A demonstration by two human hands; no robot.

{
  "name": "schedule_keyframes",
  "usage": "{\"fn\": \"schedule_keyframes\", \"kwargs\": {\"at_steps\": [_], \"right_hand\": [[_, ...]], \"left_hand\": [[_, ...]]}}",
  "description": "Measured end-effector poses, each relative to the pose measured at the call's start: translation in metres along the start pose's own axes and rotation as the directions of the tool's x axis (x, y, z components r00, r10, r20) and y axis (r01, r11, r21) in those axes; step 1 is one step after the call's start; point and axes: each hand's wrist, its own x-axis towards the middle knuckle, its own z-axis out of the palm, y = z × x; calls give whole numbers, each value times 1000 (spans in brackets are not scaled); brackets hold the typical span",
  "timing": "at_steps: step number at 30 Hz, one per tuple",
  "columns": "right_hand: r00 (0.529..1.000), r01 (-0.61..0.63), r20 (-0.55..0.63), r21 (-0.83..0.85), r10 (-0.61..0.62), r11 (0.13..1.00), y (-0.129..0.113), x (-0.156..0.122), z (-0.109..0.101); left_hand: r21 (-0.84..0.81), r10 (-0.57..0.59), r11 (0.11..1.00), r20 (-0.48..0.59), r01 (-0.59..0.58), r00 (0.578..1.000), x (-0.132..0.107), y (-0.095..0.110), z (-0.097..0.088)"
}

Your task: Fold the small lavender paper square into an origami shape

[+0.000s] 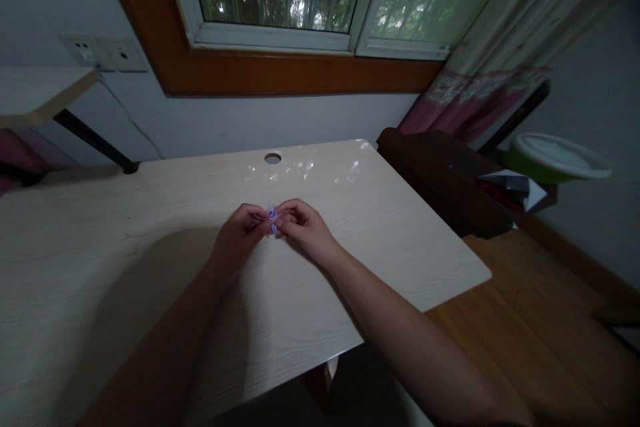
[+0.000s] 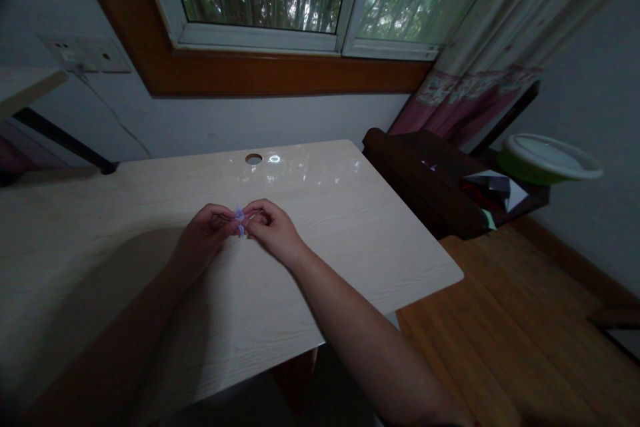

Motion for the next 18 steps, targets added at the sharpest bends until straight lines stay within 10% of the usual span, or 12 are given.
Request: {"fn": "schedule_keyframes", "kwargs": {"at_steps": [18], "right_hand": [[999,19,25,83,-21,996,-1,-1,1]], "left_hand": [[-78,54,996,19,-52,998,0,0,-2]]}}
